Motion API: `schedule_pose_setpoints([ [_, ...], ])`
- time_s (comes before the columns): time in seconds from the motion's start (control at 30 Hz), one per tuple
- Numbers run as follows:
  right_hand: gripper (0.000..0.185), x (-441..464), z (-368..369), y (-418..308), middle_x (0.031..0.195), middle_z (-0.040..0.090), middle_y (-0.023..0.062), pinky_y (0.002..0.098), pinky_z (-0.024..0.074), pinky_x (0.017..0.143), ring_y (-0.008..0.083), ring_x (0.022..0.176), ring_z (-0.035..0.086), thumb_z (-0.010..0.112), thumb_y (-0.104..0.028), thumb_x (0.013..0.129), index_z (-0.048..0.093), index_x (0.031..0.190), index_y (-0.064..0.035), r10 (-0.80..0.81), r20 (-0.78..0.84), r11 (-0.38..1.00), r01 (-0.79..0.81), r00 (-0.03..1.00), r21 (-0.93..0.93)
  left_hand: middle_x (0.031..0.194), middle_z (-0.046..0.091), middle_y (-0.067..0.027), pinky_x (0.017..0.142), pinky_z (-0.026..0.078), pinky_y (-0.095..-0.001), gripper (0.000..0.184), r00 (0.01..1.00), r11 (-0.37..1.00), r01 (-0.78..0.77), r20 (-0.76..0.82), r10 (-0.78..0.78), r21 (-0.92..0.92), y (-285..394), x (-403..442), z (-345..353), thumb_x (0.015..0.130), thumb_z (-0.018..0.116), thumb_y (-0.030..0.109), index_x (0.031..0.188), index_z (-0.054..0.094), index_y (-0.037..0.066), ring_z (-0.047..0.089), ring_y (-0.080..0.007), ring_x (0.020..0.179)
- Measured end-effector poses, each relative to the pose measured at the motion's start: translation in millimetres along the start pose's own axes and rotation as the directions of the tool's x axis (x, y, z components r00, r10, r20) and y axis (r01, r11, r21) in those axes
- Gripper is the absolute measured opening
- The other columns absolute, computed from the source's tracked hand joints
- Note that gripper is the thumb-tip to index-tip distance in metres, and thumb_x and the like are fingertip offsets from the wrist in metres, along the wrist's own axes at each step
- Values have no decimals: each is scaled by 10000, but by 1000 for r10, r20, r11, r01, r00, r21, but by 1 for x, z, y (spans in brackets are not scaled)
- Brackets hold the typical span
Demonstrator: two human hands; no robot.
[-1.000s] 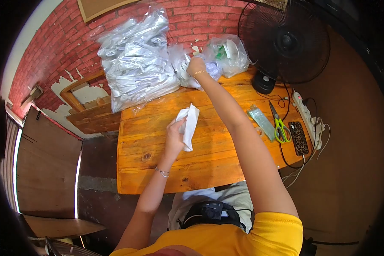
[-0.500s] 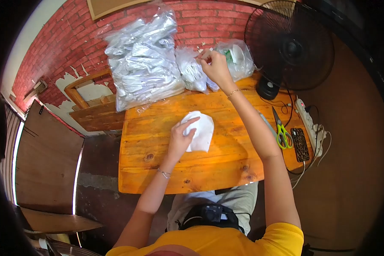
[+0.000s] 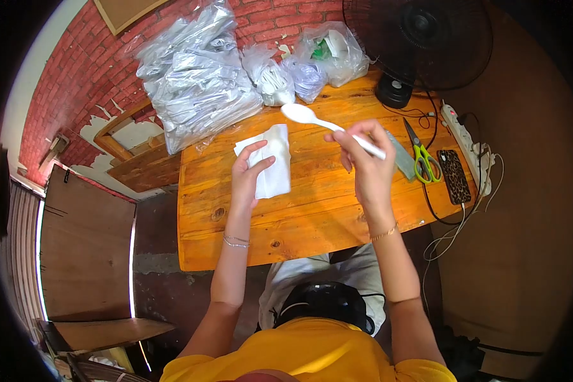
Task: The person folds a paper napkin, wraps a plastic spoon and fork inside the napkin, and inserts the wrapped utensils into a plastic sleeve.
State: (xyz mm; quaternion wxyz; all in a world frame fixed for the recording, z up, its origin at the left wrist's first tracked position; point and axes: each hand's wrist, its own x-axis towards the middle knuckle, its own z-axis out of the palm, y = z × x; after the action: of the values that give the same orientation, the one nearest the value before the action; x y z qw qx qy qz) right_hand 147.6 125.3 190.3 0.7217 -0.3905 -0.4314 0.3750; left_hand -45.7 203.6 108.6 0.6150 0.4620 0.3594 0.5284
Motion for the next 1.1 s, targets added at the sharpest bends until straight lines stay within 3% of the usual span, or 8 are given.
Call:
schedule_pose_setpoints([
  [0.13,126,-38,-14,19,860,641,187,175,338,467,40,560,439,535,-57,836,584,929,12,129,-59,928,-99,990,359,1168,497,-138,854,472,-315,638,1000,965,25,8,-23,-260,6,-22,19,717,584,-110,1283,345,61,551,-213,1000],
  [0.33,295,-65,0,40,1055,602,197,179,379,551,77,623,466,450,-20,859,535,1135,39,291,-84,897,-241,953,370,1237,445,-141,875,463,-338,730,999,944,-40,-29,32,-328,4,-40,33,705,566,-133,1336,269,83,501,-226,1084],
  [0.47,339,-71,14,50,832,584,70,184,377,571,84,625,463,433,20,832,510,1162,40,353,-16,843,-311,935,438,1244,441,-135,896,446,-337,758,1000,932,13,16,-8,-363,10,-49,39,698,570,-132,1352,257,89,494,-226,1094],
  [0.5,315,-72,14,51,736,475,9,180,325,500,56,563,410,451,-27,830,534,1127,35,419,-5,804,-368,908,467,1249,437,-133,902,441,-335,759,999,929,28,30,-18,-368,10,-49,39,698,573,-129,1353,258,89,488,-224,1101],
  [0.63,337,-61,3,61,654,397,-46,191,189,411,20,457,259,483,-239,870,569,1072,17,433,31,849,-419,901,322,1259,423,-121,920,422,-326,755,999,935,27,49,-10,-355,6,-52,38,695,584,-115,1350,271,90,466,-219,1121],
  [0.77,364,-52,1,57,622,412,-70,187,197,429,8,493,292,549,-353,852,592,1004,-25,515,181,827,-541,838,152,1223,432,-99,910,425,-315,750,997,949,61,70,-41,-308,-3,-54,35,692,603,-99,1343,282,93,470,-205,1099],
  [0.87,351,-49,15,40,687,497,-59,166,278,475,9,570,406,581,-342,837,584,994,-28,491,226,865,-503,842,-5,1210,432,-99,887,436,-307,718,997,941,72,43,-61,-332,0,-59,38,692,595,-114,1318,307,89,471,-193,1090],
  [1.1,317,-54,23,57,798,562,-26,181,420,621,41,716,516,711,-139,742,566,982,9,335,113,932,-346,936,109,1059,536,-69,846,439,-274,505,994,985,-104,-42,99,-140,-12,-62,32,732,569,-115,1193,439,46,524,-154,1000],
])
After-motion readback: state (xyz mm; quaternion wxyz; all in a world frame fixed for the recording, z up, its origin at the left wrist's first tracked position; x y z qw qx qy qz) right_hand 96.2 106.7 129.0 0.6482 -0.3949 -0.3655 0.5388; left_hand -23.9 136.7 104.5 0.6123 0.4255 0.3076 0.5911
